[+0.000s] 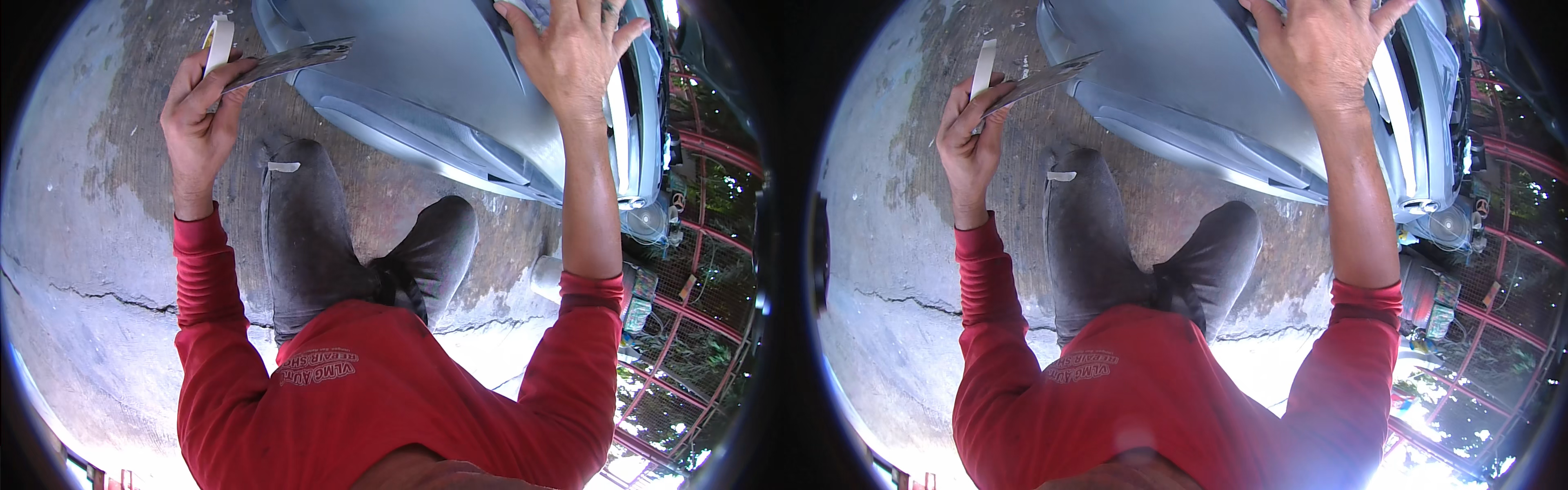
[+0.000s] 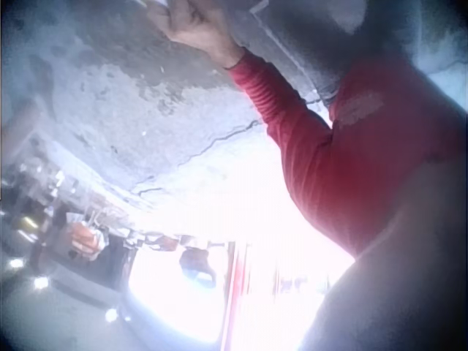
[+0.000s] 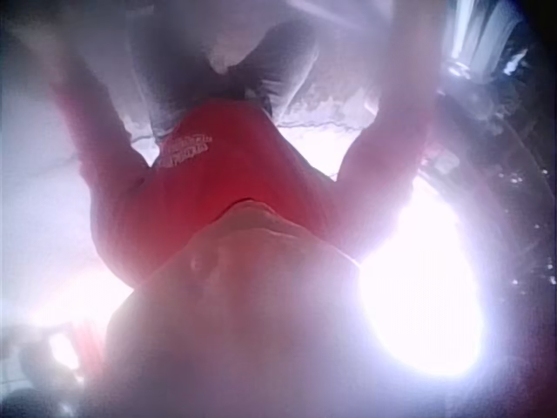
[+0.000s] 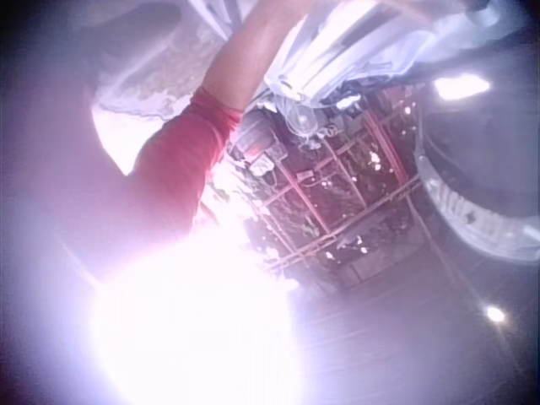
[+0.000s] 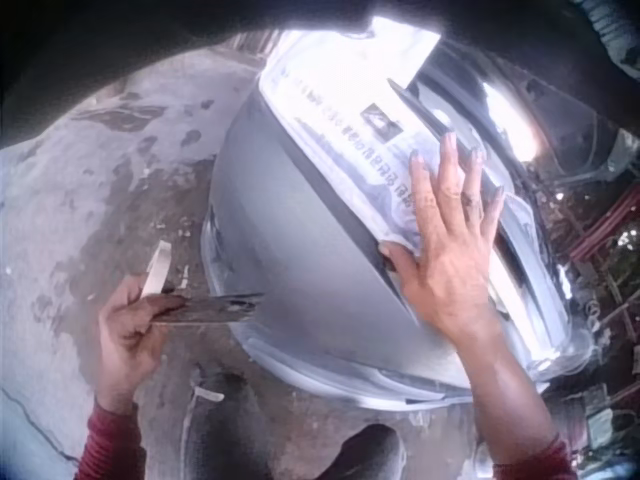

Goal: The person applies masking tape to the front bumper of a silver Toyota. They tear off pieces of tape and press them along the bumper's edge, smoothing each section with their fingers.

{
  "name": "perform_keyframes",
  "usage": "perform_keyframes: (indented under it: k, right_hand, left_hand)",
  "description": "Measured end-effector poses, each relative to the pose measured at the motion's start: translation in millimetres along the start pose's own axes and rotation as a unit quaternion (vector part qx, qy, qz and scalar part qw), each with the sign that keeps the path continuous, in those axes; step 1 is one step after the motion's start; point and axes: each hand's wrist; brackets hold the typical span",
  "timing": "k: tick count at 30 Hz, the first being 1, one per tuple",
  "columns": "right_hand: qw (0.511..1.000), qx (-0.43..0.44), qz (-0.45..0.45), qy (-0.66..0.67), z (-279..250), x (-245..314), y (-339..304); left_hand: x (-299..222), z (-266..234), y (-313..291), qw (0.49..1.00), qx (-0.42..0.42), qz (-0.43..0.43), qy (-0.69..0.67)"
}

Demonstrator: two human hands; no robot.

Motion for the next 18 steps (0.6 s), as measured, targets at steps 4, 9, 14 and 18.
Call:
perform_keyframes:
  k: [4, 9, 14, 18]
  right_hand:
    - [0.999, 0.003, 0.025, 0.031, -5, -1, -3]
    - [1.000, -0.004, 0.005, -0.025, -13, -7, -12]
    - [1.000, -0.019, 0.013, 0.009, -6, -17, -12]
    - [1.000, -0.004, 0.023, 0.015, -14, -16, -15]
  left_hand:
    - [-12, 1, 4, 1.000, -0.002, -0.002, -0.017]
    - [-26, 3, 5, 1.000, 0.001, -0.007, -0.026]
    - [-42, 10, 7, 0.999, 0.012, -0.005, -0.041]
    - [-49, 11, 5, 0.999, 0.009, -0.004, -0.043]
Point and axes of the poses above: each hand's wrist, its own y-axis towards the middle knuckle, its own z-axis out of the palm, x = y × z, and after that the axes turned 14 degrees about y, right-handed
